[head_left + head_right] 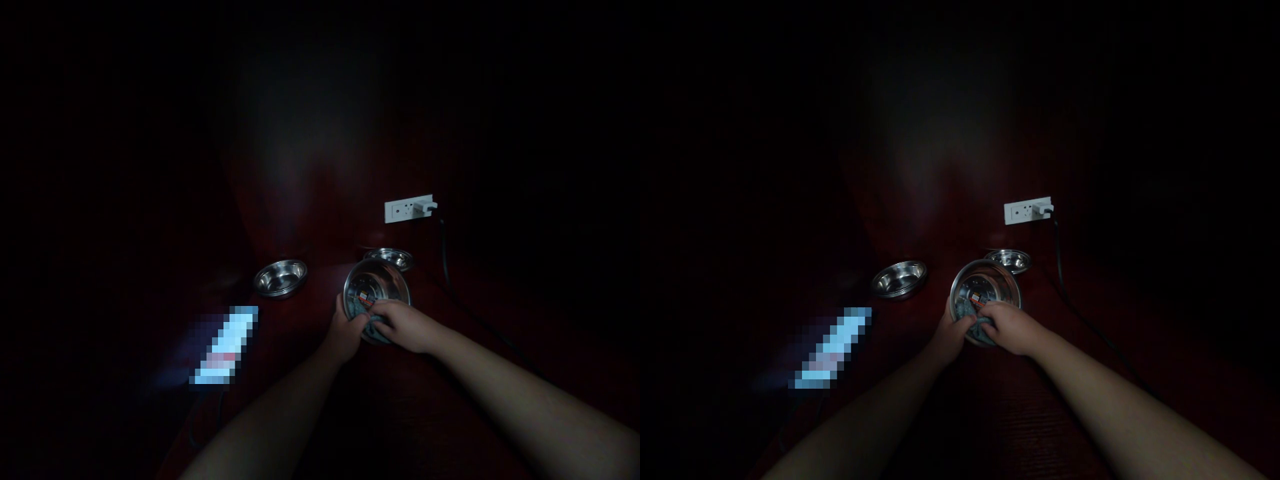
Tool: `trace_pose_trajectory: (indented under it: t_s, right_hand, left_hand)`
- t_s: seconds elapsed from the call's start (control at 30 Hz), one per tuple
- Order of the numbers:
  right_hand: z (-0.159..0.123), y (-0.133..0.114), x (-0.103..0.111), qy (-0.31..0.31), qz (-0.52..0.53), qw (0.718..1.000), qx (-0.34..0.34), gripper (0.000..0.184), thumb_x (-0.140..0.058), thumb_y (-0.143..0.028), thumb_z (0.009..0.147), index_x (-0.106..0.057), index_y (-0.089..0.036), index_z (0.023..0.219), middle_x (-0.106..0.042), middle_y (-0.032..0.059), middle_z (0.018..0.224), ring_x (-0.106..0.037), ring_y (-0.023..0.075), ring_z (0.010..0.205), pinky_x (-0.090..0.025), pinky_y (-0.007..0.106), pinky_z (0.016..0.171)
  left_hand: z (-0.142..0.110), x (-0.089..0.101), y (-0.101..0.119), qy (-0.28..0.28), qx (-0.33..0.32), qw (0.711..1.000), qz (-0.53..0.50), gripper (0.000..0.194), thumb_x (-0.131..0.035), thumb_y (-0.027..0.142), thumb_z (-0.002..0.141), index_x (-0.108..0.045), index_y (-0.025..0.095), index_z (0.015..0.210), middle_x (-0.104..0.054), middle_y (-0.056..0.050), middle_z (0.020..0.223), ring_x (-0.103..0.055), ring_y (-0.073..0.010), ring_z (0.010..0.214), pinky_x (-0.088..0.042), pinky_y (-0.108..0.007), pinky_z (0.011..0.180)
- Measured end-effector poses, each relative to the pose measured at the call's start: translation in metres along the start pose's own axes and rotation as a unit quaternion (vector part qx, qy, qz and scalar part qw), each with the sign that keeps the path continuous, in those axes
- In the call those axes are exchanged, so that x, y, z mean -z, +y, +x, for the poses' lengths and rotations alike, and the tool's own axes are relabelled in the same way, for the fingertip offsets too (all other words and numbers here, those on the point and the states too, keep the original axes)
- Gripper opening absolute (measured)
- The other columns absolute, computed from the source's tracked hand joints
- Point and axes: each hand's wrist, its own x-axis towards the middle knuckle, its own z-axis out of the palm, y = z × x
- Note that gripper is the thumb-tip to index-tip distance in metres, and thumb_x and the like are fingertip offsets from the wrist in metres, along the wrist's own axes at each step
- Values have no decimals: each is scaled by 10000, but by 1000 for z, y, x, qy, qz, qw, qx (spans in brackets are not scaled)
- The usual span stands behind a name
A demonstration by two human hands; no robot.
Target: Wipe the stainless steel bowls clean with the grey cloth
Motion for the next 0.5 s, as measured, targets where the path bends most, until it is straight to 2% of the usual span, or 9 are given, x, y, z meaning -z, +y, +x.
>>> trace_pose_trajectory:
  t_s: [0.5]
  right_hand:
    - [0,1,-1,7,-19,1000,7,150,-481,-213,794,-617,-171,842,-625,72,866,-557,191,844,-416,302,779]
  left_hand:
    - [0,-2,2,-2,0,1000,-15,489,-569,120,624,-449,163,1096,-597,-51,1034,-555,-184,970,-405,-324,895]
